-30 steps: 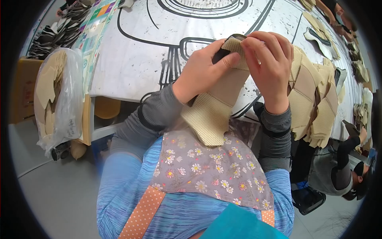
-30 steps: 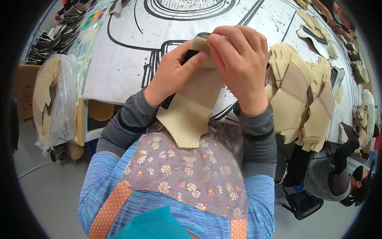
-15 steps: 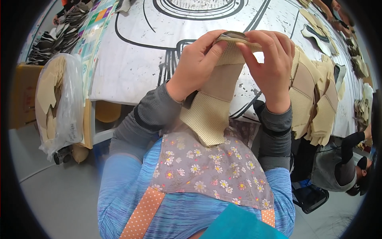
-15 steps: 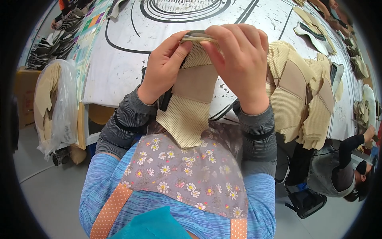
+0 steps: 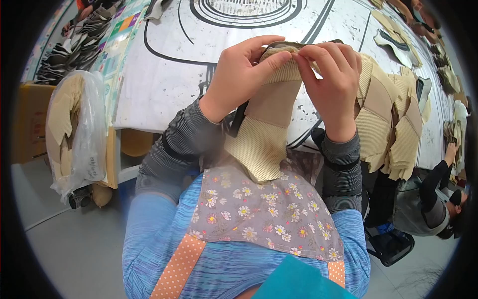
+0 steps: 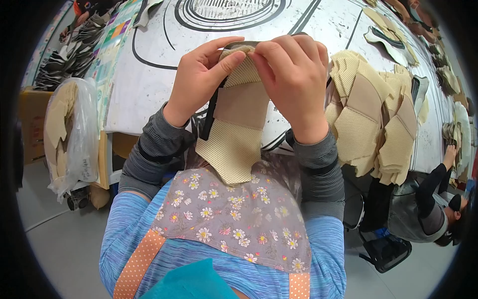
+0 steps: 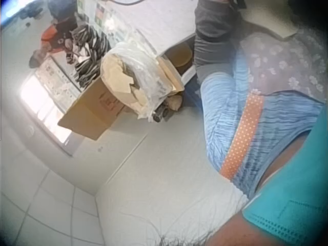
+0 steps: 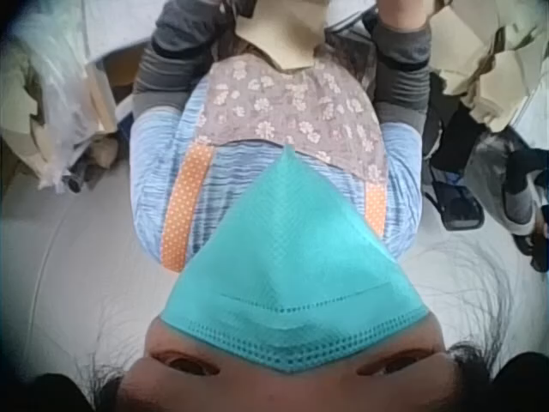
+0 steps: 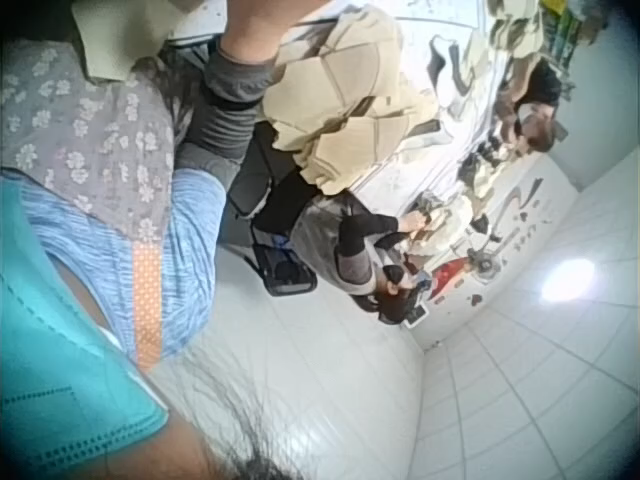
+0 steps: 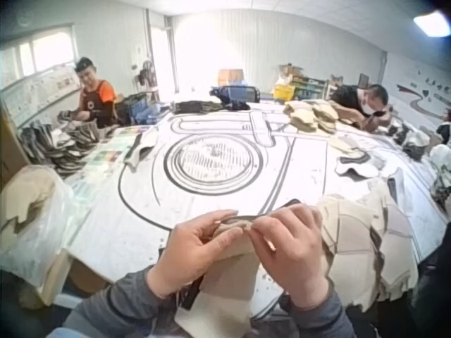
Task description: Aligning and pressing shoe lining material onto a template.
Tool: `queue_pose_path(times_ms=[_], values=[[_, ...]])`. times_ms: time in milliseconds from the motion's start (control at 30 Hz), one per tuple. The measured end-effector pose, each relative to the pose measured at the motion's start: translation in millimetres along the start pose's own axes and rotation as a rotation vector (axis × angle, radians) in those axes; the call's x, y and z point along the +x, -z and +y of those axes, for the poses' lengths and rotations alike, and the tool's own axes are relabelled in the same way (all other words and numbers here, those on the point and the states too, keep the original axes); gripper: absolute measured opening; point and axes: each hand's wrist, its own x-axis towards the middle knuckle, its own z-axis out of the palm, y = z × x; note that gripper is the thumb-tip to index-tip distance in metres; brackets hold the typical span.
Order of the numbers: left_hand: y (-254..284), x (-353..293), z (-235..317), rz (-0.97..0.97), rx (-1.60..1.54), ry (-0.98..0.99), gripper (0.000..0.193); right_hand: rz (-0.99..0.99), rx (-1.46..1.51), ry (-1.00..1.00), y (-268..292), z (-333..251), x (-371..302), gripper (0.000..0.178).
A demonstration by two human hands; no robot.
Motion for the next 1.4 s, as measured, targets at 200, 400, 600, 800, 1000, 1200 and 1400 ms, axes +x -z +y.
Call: queue_pose_path(times_ms=[200, 400, 600, 800, 1000, 1200, 1400], values=[[5, 0, -2, 0.016, 0.060, 0.000, 0.027, -0.019, -0.020, -0.004, 1, -5, 0, 0.012], [8, -1, -7, 0.021, 0.011, 0.065, 0.027, -0.049, -0.019, -0.038, 1, -10, -4, 0.011], [5, -4, -5, 0.040, -0.005, 0.063, 0.024, -0.054, -0.034, -0.184, -4, -20, -4, 0.011], [17, 8, 1, -0.030, 0.208, 0.058, 0.021, -0.037, 0.000, -0.224, -6, -24, -5, 0.016], [26, 19, 19, -0.212, 0.289, 0.037, 0.029, 0.055, 0.054, -0.231, 0, -12, -18, 0.016], [34, 19, 17, -0.299, 0.331, 0.152, 0.026, 0.042, 0.194, -0.269, 3, -16, -22, 0.016], [33, 13, 15, -0.333, 0.323, 0.112, 0.025, 0.008, 0.302, -0.369, 5, -16, -21, 0.018]])
